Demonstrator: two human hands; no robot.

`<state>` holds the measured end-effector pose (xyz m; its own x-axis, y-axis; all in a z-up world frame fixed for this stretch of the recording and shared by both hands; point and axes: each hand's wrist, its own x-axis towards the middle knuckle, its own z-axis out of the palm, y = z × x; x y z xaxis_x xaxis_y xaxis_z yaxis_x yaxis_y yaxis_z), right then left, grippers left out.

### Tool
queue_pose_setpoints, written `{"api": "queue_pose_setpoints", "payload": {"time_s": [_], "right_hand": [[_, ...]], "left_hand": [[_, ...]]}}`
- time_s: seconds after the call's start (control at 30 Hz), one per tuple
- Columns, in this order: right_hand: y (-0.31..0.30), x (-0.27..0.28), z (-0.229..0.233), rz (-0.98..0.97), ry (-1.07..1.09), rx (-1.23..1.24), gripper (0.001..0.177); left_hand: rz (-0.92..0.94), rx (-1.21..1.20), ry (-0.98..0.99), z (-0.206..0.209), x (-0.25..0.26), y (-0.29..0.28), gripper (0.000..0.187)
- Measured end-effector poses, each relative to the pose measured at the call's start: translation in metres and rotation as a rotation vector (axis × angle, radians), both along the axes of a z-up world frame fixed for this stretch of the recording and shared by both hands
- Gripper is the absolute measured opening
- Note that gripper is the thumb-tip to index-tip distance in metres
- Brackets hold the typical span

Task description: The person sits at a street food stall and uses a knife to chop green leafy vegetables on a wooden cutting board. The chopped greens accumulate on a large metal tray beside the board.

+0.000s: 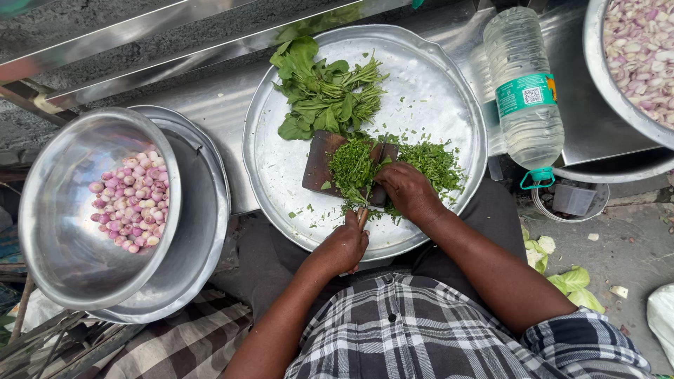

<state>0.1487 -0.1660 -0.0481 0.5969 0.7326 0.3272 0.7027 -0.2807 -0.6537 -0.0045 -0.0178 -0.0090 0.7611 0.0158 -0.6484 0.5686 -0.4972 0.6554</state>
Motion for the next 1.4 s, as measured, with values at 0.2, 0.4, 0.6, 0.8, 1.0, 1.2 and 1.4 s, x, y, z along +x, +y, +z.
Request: {"api": "queue_pose_setpoints", "payload": {"time_s": [0.2, 0.4, 0.6, 0.8, 1.0, 1.2, 1.4], "right_hand": [[0.001, 0.003, 0.003, 0.049, 0.019, -0.058, 0.014], [0.013, 0.008, 0.009, 0.149, -0.085, -0.030, 0.024], [0.020, 0.004, 0.022, 0.050, -0.195, -0.118, 0.030], [0.041, 0.016, 0.041, 0.184, -0.117, -0.213, 0.064], [0.090, 0.015, 0.039, 0.283, -0.177, -0.529, 0.069], [0.069, 0.023, 0.039, 0.214, -0.228, -0.560, 0.034], [0.018, 0.022, 0.039, 0.172, -0.246, -0.325, 0.044]], "left_hand": [[0.098, -0.126, -0.078, 0.004, 0.020, 0.007, 0.064], [0.151, -0.043, -0.126, 0.024, 0.004, 0.030, 0.043], [0.193, 0.059, -0.149, 0.043, -0.019, 0.048, 0.040], [0.360, -0.010, -0.143, 0.043, -0.039, 0.053, 0.041], [0.490, -0.167, -0.131, 0.031, -0.048, 0.043, 0.042], [0.490, -0.196, -0.115, 0.006, -0.053, 0.036, 0.041], [0.429, -0.185, -0.101, -0.012, -0.029, 0.014, 0.043]]}}
